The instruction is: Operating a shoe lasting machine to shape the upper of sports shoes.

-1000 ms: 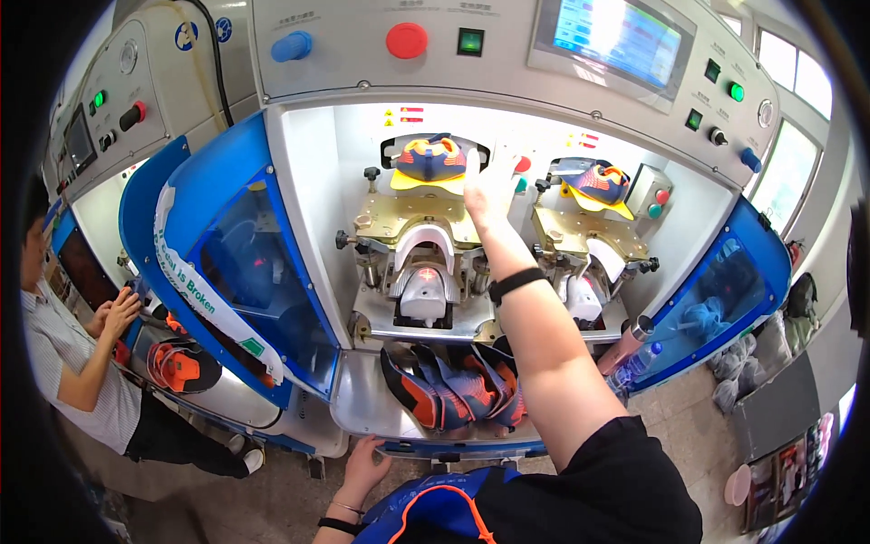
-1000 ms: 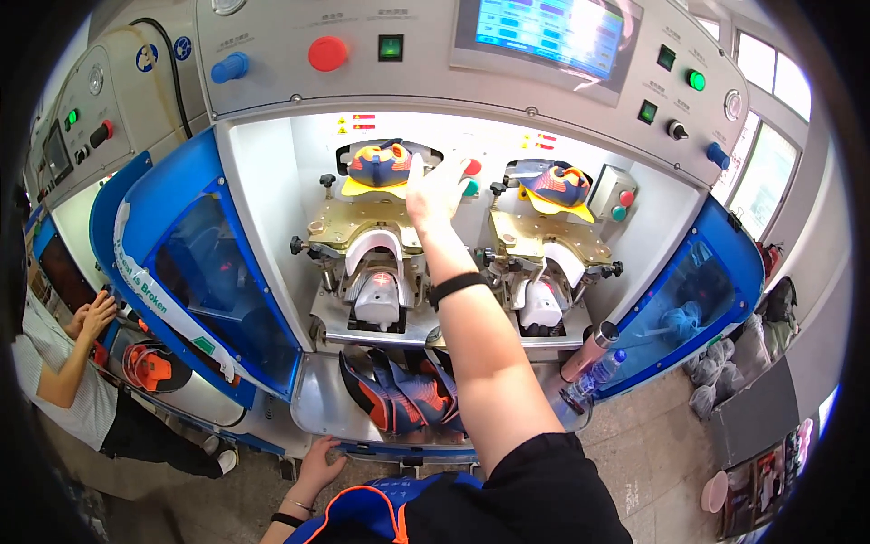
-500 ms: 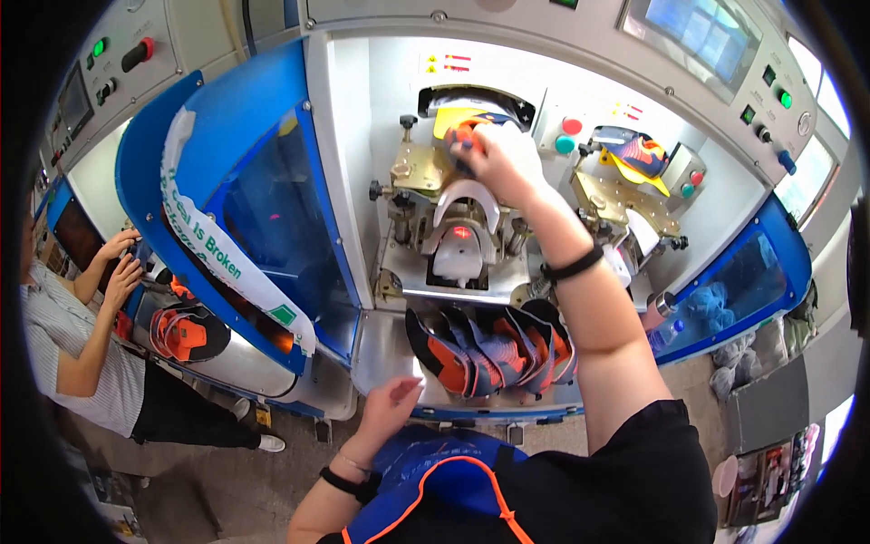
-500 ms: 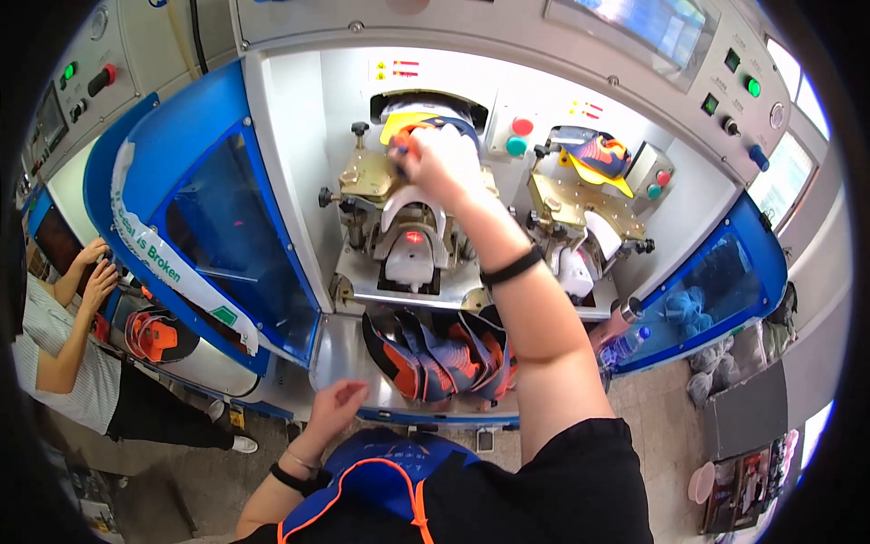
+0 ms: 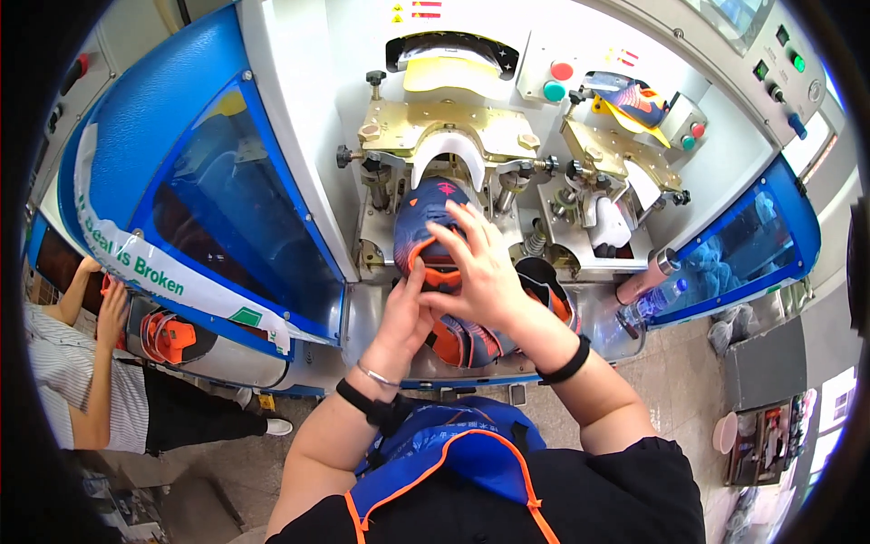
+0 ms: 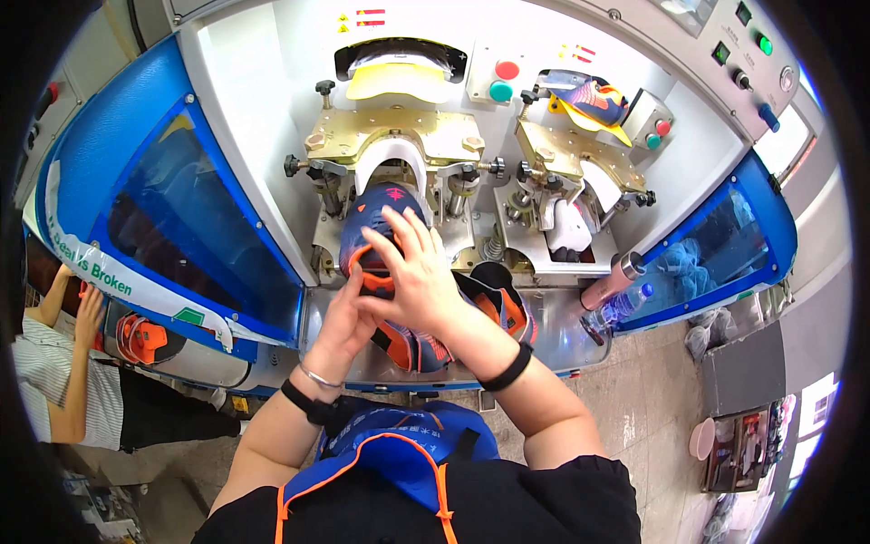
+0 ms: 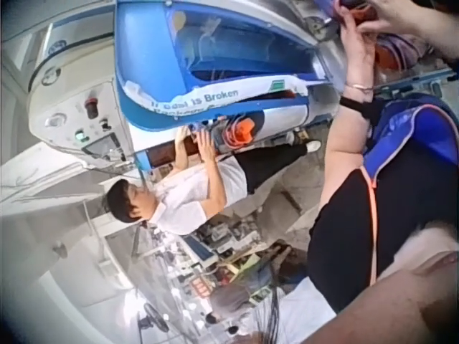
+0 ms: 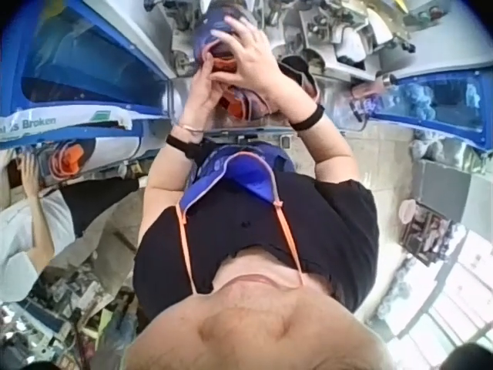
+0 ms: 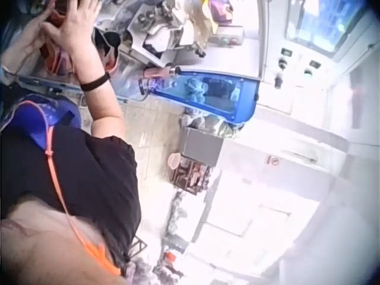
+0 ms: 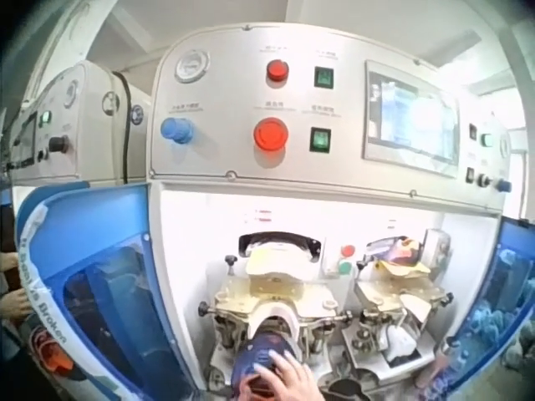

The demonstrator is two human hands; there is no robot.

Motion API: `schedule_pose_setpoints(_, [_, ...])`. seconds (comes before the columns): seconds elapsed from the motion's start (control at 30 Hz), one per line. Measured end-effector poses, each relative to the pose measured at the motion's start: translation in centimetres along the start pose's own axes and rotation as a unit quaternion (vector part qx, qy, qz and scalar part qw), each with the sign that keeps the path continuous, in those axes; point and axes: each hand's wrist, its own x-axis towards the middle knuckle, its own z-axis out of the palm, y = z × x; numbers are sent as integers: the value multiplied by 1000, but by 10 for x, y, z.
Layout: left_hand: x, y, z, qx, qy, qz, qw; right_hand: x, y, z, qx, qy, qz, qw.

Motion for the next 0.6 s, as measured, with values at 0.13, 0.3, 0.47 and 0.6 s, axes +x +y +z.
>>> schedule_pose_setpoints(0.13, [15, -11, -3, -37, 60, -51, 996, 5, 22, 30, -20, -56, 103, 993])
schedule_pose_setpoints(0.3, [15, -7, 0, -28, 93, -62, 993, 2, 15, 36, -5, -25, 122, 992])
schedule_pose_setpoints(0.47, [14, -6, 11, -60, 118, -65, 989, 4, 15, 33, -10, -22, 123, 992])
schedule_pose_setpoints(0.6, [16, -3, 14, -69, 118, -75, 988, 6, 17, 33, 11, -21, 141, 990])
